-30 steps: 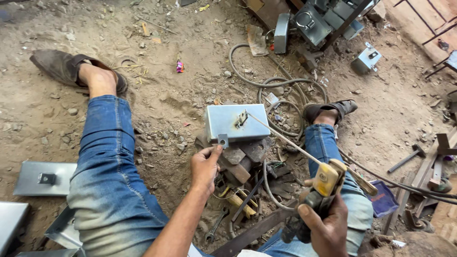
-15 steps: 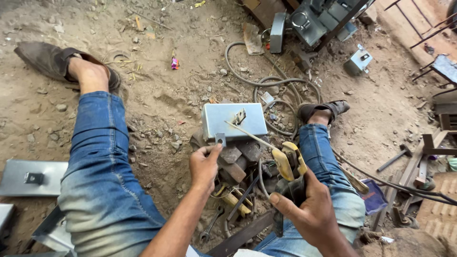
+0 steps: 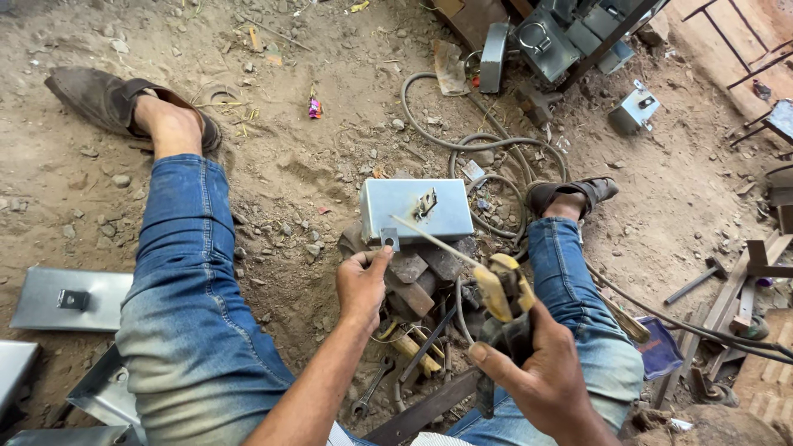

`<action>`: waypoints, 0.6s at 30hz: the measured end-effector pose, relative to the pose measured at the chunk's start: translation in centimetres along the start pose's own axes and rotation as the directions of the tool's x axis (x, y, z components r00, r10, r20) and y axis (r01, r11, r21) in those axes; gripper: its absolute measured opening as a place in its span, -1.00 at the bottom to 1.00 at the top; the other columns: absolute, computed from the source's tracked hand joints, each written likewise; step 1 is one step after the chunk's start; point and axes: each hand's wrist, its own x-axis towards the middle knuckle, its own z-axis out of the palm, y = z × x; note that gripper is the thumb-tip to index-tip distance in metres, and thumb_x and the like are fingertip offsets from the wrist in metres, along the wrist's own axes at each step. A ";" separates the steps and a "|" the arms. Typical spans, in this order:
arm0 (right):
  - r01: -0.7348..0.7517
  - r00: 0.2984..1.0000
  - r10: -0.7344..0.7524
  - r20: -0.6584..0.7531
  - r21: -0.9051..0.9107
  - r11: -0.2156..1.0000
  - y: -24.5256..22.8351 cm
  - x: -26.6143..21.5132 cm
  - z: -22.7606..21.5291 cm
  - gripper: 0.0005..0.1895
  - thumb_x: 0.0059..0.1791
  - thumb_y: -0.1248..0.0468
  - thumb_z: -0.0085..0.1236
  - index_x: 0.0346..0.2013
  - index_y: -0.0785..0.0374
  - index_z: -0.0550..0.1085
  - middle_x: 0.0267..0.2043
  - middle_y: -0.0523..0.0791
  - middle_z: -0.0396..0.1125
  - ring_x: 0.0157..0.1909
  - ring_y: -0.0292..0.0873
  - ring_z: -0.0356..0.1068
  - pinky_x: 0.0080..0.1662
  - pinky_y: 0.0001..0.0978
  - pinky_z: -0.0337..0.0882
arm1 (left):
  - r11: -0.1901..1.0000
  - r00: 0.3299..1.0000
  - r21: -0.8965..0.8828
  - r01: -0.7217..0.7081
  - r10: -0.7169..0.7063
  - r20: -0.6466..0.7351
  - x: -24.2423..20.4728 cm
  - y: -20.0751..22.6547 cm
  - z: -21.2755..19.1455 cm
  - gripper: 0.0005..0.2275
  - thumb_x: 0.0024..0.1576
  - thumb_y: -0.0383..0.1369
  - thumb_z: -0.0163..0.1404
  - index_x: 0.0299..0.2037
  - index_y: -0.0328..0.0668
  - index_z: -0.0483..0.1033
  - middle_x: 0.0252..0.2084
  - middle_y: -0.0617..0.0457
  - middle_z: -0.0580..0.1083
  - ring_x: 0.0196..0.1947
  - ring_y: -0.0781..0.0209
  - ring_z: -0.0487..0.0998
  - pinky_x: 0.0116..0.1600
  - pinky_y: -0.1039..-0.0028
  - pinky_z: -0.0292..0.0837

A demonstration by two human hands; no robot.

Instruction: The person welds small metal components onto a rectangular metal box. They position metal tabs and join them to the box using a welding electrode, causing visible sparks while working on the ground.

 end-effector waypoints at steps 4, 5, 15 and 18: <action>-0.121 0.992 0.125 0.031 -0.101 0.987 0.5 0.1 0.2 -0.41 -0.24 0.07 0.38 -0.05 0.36 0.47 -0.60 -0.15 0.38 -0.58 -0.28 0.33 -0.47 -0.42 0.36 | 1.000 1.000 -0.004 -0.014 0.014 0.013 0.1 -0.4 0.0 -0.82 0.10 -0.34 0.20 -0.26 -0.33 0.63 -0.30 -0.07 0.62 -0.34 0.26 0.58 -0.18 0.45 0.52; -0.105 0.994 0.107 0.015 -0.081 0.991 0.5 0.1 0.2 -0.40 -0.24 0.08 0.38 -0.05 0.37 0.46 -0.59 -0.16 0.39 -0.57 -0.29 0.34 -0.47 -0.44 0.39 | 1.000 1.000 0.002 -0.008 0.008 0.012 0.1 -0.3 0.1 -0.82 0.11 -0.33 0.20 -0.25 -0.33 0.63 -0.30 -0.08 0.62 -0.36 0.24 0.57 -0.20 0.44 0.51; -0.039 0.999 0.039 0.006 0.011 0.999 0.5 0.2 0.2 -0.35 -0.23 0.09 0.34 0.05 0.37 0.40 -0.54 -0.19 0.38 -0.54 -0.31 0.35 -0.46 -0.45 0.43 | 1.000 0.999 -0.010 -0.006 0.006 0.037 0.4 -0.1 0.4 -0.82 0.10 -0.33 0.20 -0.27 -0.33 0.63 -0.32 -0.06 0.62 -0.37 0.26 0.59 -0.21 0.46 0.53; 0.019 1.000 -0.019 0.000 0.006 1.000 0.8 -0.2 0.6 -0.36 -0.22 0.08 0.33 0.04 0.38 0.40 -0.54 -0.18 0.35 -0.55 -0.30 0.34 -0.47 -0.45 0.42 | 0.999 0.999 -0.035 0.021 -0.019 0.030 0.4 -0.6 -0.4 -0.83 0.08 -0.34 0.19 -0.30 -0.32 0.61 -0.34 -0.02 0.61 -0.37 0.28 0.61 -0.22 0.49 0.59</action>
